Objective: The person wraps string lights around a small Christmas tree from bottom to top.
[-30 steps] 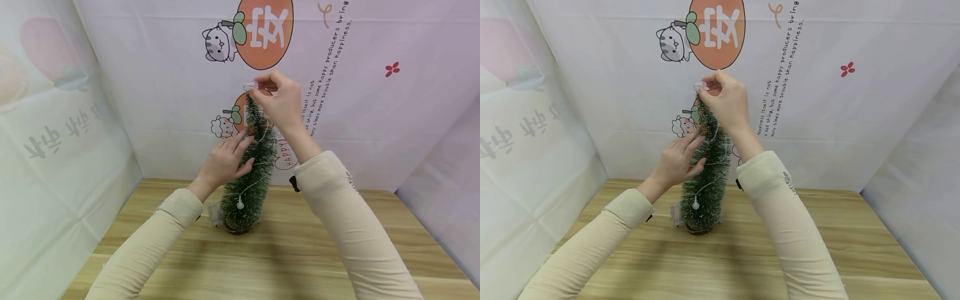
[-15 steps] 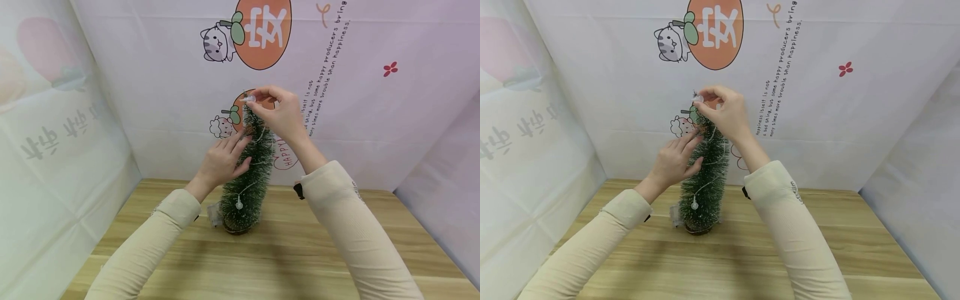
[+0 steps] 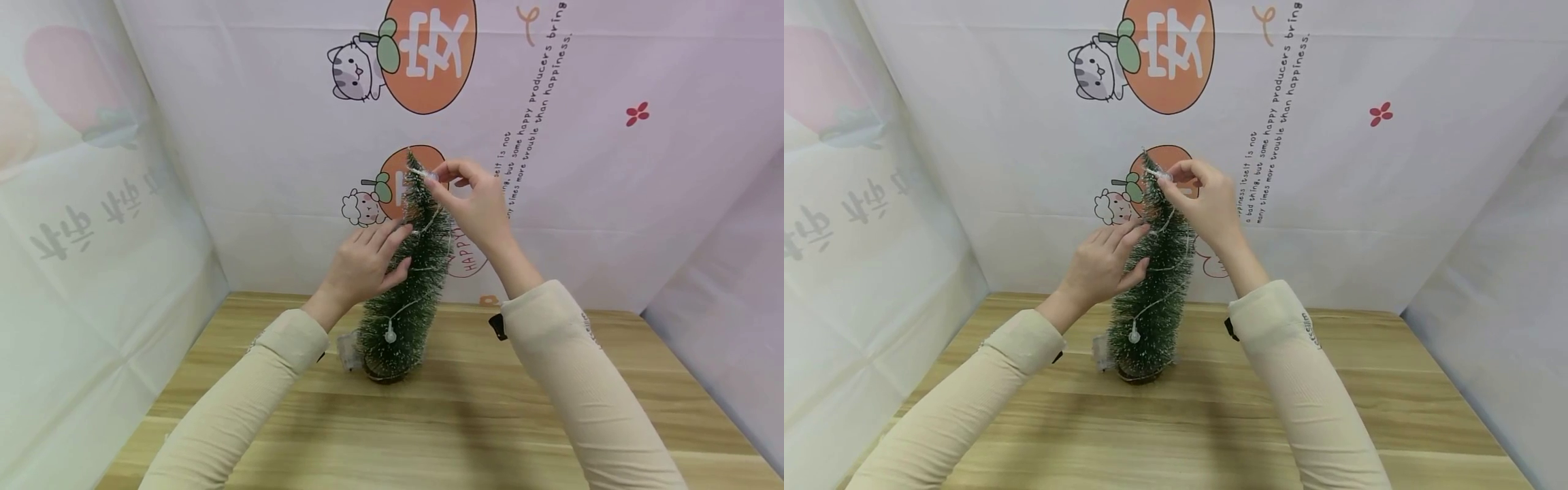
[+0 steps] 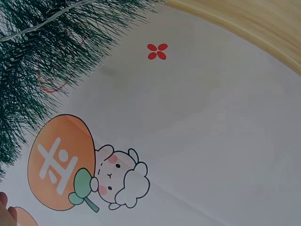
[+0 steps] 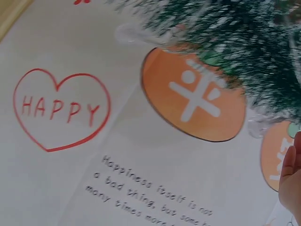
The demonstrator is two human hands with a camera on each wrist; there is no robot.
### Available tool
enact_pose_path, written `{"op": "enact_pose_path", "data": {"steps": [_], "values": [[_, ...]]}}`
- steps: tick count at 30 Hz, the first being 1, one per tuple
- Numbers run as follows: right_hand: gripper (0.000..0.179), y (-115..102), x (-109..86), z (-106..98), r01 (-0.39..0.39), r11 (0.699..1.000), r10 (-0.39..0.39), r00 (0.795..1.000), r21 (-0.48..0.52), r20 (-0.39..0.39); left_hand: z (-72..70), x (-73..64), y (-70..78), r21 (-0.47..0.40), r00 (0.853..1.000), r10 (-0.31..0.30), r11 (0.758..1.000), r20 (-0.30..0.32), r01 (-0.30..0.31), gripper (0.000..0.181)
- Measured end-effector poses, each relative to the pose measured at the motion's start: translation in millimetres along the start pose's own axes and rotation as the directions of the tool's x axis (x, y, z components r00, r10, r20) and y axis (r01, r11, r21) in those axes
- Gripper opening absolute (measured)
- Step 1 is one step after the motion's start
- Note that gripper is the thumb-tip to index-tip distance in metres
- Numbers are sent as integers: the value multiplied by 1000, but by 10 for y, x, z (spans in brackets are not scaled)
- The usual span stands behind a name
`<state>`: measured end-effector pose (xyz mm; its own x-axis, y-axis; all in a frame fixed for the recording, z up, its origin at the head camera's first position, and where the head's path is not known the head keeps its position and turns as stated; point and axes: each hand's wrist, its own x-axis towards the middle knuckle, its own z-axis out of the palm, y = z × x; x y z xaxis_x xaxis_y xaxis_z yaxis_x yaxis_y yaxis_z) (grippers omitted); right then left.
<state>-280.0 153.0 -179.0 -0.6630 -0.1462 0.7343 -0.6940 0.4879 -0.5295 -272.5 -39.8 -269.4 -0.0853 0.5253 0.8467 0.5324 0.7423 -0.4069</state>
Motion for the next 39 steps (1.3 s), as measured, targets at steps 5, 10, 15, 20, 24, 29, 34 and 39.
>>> {"op": "enact_pose_path", "data": {"steps": [5,10,15,20,24,29,34,39], "values": [[22,89,-58,18,28,1000,-28,1000,14,7,0,-12,-4,-1,1000,0,1000,3,0,42],[21,136,-79,34,61,998,-61,998,36,13,-5,-13,1,3,1000,8,1000,3,-8,42],[23,118,-64,40,78,996,-79,997,35,16,-8,-5,-4,-8,1000,4,1000,-8,-4,41],[24,116,-62,49,77,996,-78,997,55,19,-8,-4,-25,-26,1000,-9,1000,-21,8,44],[23,135,-77,47,97,992,-99,995,79,20,-19,-12,-40,-32,1000,-13,999,-25,12,45],[23,166,-101,29,150,983,-153,988,102,18,-41,-32,-58,-43,999,-14,999,-37,13,39],[25,185,-127,1,165,979,-165,986,123,-10,-51,-49,-76,-53,999,-10,999,-52,8,39],[26,204,-140,-21,146,981,-145,989,124,-21,-65,-55,-87,-62,999,-8,998,-53,4,37]]}}
